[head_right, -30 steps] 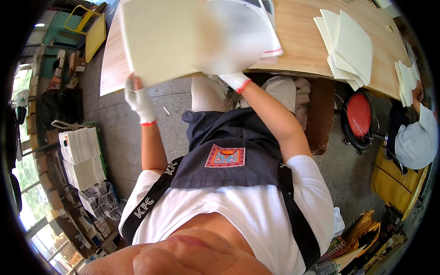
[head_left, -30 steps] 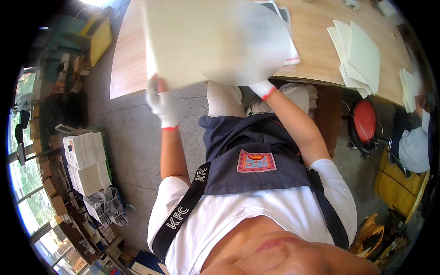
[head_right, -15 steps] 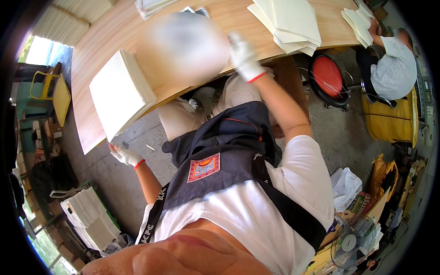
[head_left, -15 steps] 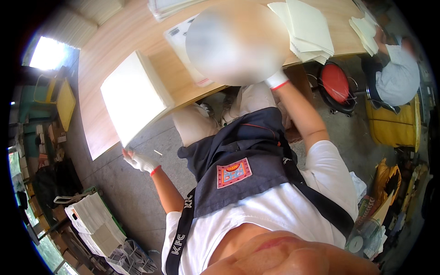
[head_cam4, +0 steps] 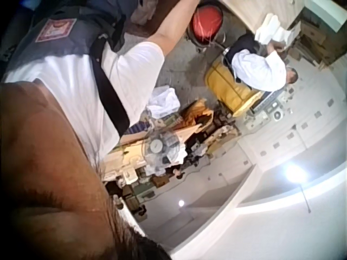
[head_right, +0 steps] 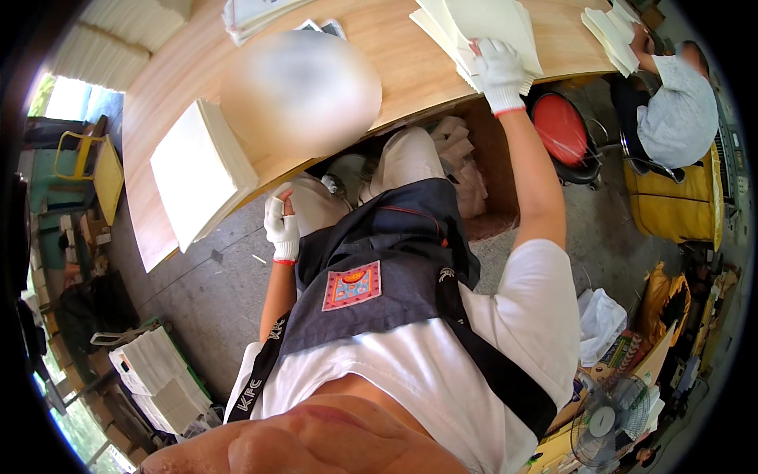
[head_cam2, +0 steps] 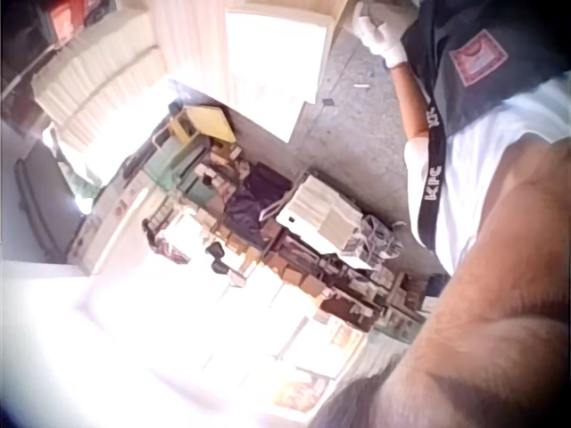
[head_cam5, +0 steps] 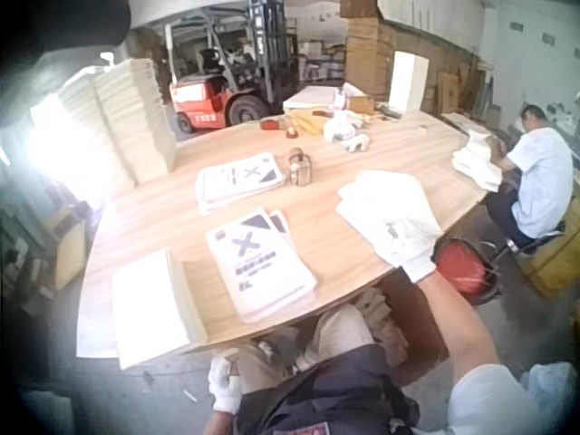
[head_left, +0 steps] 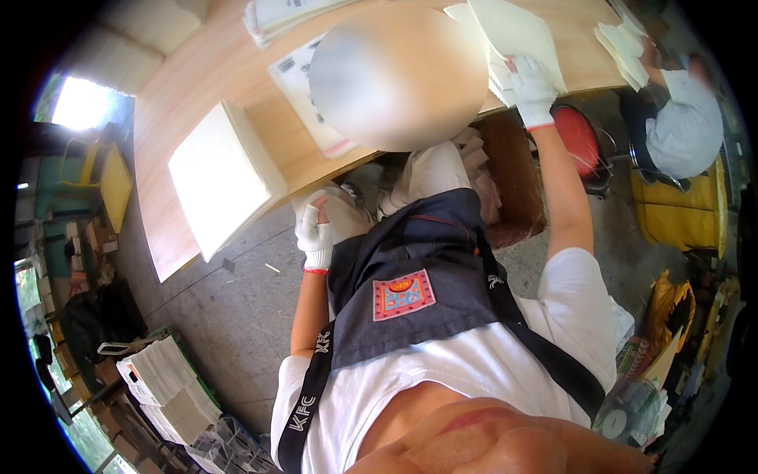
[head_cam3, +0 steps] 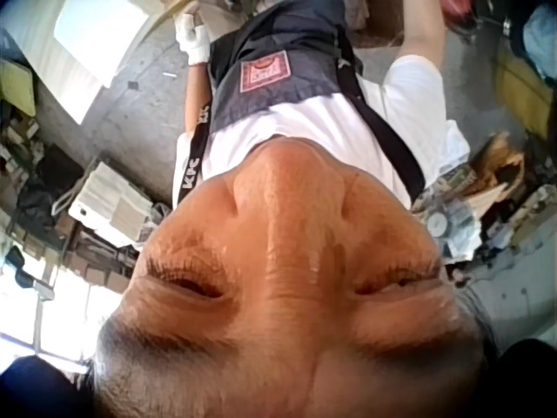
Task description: The person repeatedly picks up a single white sheet of paper from a stack on the right side of the table and places it onto a stack on the left side. The person wears white gloves and a KFC apron while performing this repetitive stacking task.
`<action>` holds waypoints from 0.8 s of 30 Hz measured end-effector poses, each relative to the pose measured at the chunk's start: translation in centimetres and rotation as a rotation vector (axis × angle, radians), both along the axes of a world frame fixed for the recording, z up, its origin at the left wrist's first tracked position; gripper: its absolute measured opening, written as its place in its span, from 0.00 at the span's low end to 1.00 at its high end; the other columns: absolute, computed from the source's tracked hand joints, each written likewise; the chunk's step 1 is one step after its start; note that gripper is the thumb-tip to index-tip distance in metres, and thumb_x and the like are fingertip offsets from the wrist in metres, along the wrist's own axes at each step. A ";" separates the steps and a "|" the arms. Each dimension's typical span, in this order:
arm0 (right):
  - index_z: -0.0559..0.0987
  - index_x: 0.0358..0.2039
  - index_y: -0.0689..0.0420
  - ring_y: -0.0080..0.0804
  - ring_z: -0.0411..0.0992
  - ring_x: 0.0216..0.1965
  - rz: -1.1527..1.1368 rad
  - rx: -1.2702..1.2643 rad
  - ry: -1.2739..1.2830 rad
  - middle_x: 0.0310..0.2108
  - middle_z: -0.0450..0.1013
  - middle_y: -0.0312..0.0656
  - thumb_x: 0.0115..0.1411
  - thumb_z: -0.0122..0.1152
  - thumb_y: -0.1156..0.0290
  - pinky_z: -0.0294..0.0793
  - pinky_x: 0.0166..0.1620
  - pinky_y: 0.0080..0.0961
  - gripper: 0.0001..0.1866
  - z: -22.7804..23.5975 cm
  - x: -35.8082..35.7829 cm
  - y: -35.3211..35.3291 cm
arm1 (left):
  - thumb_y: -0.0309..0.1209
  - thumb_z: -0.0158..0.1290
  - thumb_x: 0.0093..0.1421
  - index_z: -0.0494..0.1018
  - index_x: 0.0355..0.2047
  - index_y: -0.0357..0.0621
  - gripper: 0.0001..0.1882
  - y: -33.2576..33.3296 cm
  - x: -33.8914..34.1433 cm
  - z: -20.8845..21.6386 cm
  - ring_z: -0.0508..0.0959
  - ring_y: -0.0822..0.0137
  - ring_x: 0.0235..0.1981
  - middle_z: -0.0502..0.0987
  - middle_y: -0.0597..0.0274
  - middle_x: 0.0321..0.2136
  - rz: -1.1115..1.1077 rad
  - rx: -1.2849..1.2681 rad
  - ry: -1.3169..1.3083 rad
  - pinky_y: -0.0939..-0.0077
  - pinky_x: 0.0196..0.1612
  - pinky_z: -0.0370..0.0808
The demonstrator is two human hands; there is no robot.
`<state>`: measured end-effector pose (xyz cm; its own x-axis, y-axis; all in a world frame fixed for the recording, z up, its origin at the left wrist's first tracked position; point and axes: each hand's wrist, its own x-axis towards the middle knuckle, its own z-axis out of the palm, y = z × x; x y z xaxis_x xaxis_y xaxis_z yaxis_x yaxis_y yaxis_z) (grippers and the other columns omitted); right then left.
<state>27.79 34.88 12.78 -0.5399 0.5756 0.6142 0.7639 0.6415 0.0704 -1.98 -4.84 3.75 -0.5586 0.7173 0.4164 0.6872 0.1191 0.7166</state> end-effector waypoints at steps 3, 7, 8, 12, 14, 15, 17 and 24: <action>0.75 0.32 0.51 0.40 0.69 0.35 0.007 0.017 -0.071 0.31 0.70 0.39 0.54 0.53 0.61 0.66 0.37 0.35 0.09 -0.1 1.1 -5.4 | 0.20 0.48 0.55 0.75 0.36 0.42 0.10 0.6 -0.2 0.6 0.75 0.58 0.34 0.75 0.55 0.32 -0.060 -0.057 0.073 0.73 0.39 0.70; 0.73 0.27 0.54 0.32 0.70 0.27 0.097 -0.317 0.377 0.24 0.72 0.40 0.59 0.50 0.56 0.66 0.30 0.30 0.14 -2.6 2.5 -11.1 | 0.25 0.50 0.53 0.75 0.37 0.45 0.11 4.2 -0.9 3.1 0.72 0.54 0.33 0.72 0.55 0.28 -0.156 -0.062 0.214 0.64 0.37 0.69; 0.72 0.26 0.55 0.30 0.70 0.24 0.078 -0.649 0.622 0.22 0.72 0.40 0.61 0.48 0.54 0.66 0.26 0.27 0.17 -4.2 3.4 -11.3 | 0.26 0.50 0.53 0.73 0.38 0.46 0.11 5.6 -1.1 4.4 0.71 0.54 0.35 0.73 0.55 0.30 -0.163 -0.059 0.235 0.63 0.39 0.69; 0.69 0.34 0.57 0.30 0.72 0.21 -0.044 -1.585 1.669 0.24 0.72 0.44 0.62 0.44 0.47 0.76 0.22 0.25 0.23 -4.7 5.1 -5.4 | 0.30 0.51 0.53 0.69 0.44 0.50 0.16 11.4 -1.9 7.4 0.71 0.55 0.44 0.72 0.56 0.41 -0.060 -0.553 0.320 0.64 0.45 0.70; 0.67 0.41 0.60 0.35 0.72 0.25 -0.026 -1.419 1.699 0.32 0.71 0.46 0.64 0.42 0.59 0.74 0.21 0.24 0.16 -5.7 6.6 -1.9 | 0.31 0.53 0.52 0.68 0.45 0.52 0.18 13.9 -2.4 8.1 0.70 0.55 0.47 0.70 0.57 0.45 -0.059 -0.902 0.401 0.65 0.47 0.70; 0.66 0.42 0.59 0.34 0.71 0.23 -0.048 -1.396 1.661 0.31 0.70 0.45 0.64 0.42 0.63 0.72 0.19 0.23 0.13 -5.6 6.9 -0.8 | 0.32 0.54 0.51 0.68 0.45 0.53 0.19 14.6 -2.5 8.0 0.70 0.56 0.48 0.70 0.58 0.45 -0.040 -0.916 0.424 0.64 0.45 0.72; 0.67 0.42 0.57 0.32 0.70 0.21 -0.039 -1.323 1.638 0.30 0.70 0.42 0.63 0.43 0.69 0.67 0.17 0.22 0.10 -5.4 7.1 0.2 | 0.32 0.55 0.48 0.68 0.44 0.56 0.20 15.7 -2.7 7.5 0.70 0.56 0.48 0.68 0.60 0.47 0.002 -0.946 0.465 0.63 0.42 0.75; 0.67 0.48 0.61 0.30 0.73 0.36 0.183 -1.485 1.708 0.43 0.71 0.43 0.58 0.49 0.77 0.75 0.30 0.22 0.16 -0.9 2.7 -8.9 | 0.27 0.50 0.50 0.71 0.36 0.53 0.11 14.0 -6.0 3.7 0.71 0.58 0.45 0.73 0.62 0.38 0.038 -0.551 0.368 0.62 0.38 0.73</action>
<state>30.49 25.98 11.89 -0.2328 0.9365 -0.2624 -0.4792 -0.3453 -0.8070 -7.99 9.17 7.47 -0.4789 0.8628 0.1621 0.8636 0.4299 0.2634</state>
